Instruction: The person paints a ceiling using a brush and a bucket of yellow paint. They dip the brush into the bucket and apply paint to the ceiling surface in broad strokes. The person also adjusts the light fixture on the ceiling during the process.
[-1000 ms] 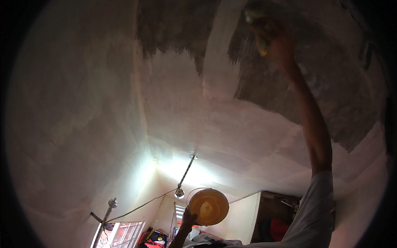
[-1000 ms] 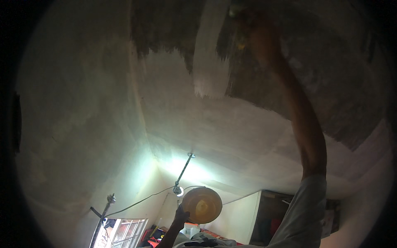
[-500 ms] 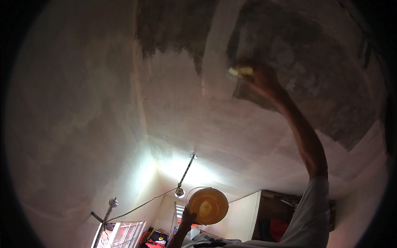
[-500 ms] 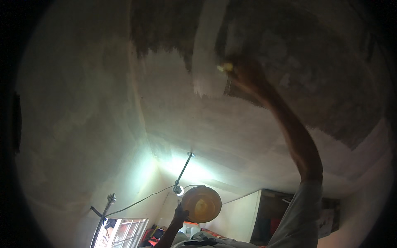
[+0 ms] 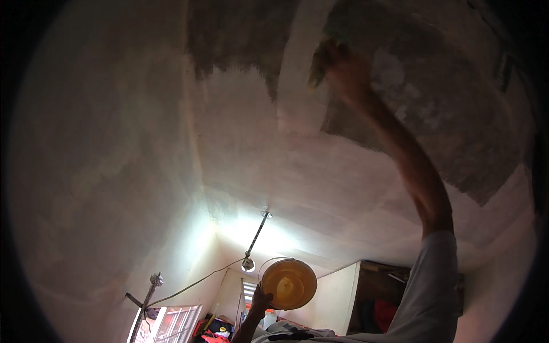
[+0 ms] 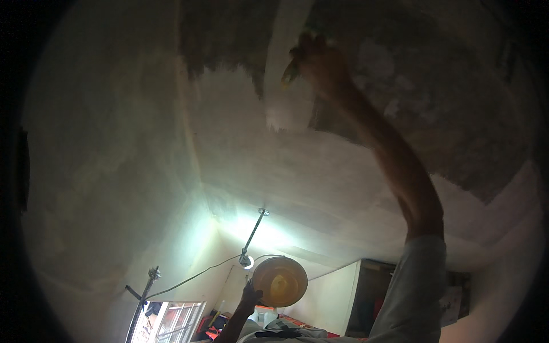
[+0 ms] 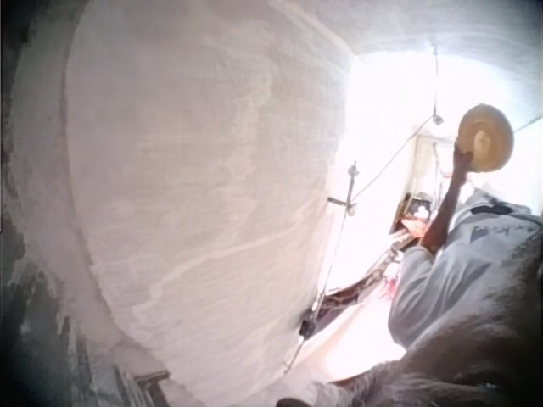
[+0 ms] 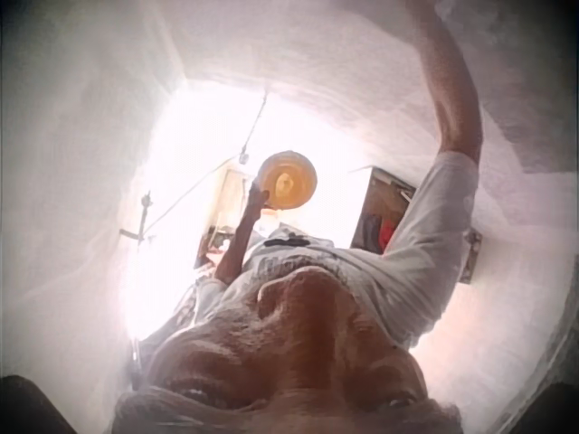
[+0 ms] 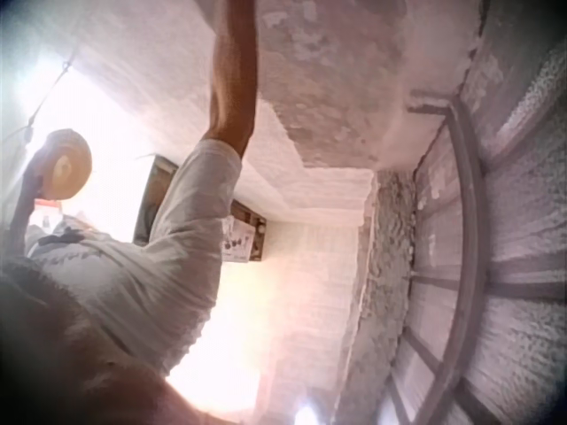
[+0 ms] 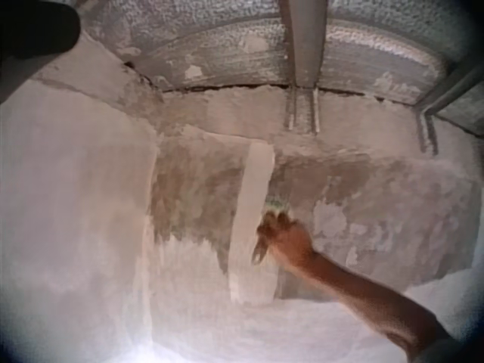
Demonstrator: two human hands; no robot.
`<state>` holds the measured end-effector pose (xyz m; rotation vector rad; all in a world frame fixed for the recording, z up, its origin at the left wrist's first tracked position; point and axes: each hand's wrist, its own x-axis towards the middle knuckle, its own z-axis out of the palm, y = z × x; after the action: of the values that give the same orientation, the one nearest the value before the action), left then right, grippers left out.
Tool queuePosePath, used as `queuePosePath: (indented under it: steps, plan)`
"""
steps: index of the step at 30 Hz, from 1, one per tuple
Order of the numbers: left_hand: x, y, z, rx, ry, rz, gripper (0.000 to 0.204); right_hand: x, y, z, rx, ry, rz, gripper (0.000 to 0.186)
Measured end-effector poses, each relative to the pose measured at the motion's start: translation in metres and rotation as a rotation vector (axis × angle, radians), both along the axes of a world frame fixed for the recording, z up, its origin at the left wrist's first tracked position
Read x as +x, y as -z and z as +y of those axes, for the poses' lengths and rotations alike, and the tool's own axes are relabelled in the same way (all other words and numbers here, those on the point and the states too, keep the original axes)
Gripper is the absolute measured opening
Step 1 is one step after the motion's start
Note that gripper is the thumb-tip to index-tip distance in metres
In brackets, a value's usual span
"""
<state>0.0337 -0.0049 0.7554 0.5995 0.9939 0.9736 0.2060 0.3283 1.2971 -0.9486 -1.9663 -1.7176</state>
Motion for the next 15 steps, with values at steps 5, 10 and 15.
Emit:
queuePosePath:
  steps: [5,10,15]
  plan:
    - [0.0,0.017,-0.003,0.082,-0.03,-0.037,0.069,-0.031,0.071,0.007,-0.179,-0.07,0.024,0.017]
    - [0.004,0.034,-0.005,0.094,-0.017,0.074,0.067,-0.01,0.06,-0.001,-0.389,-0.412,0.288,0.022]
    - [-0.004,-0.017,-0.003,-0.043,-0.041,0.1,0.063,0.008,-0.032,0.008,-0.456,-0.291,0.561,0.026]
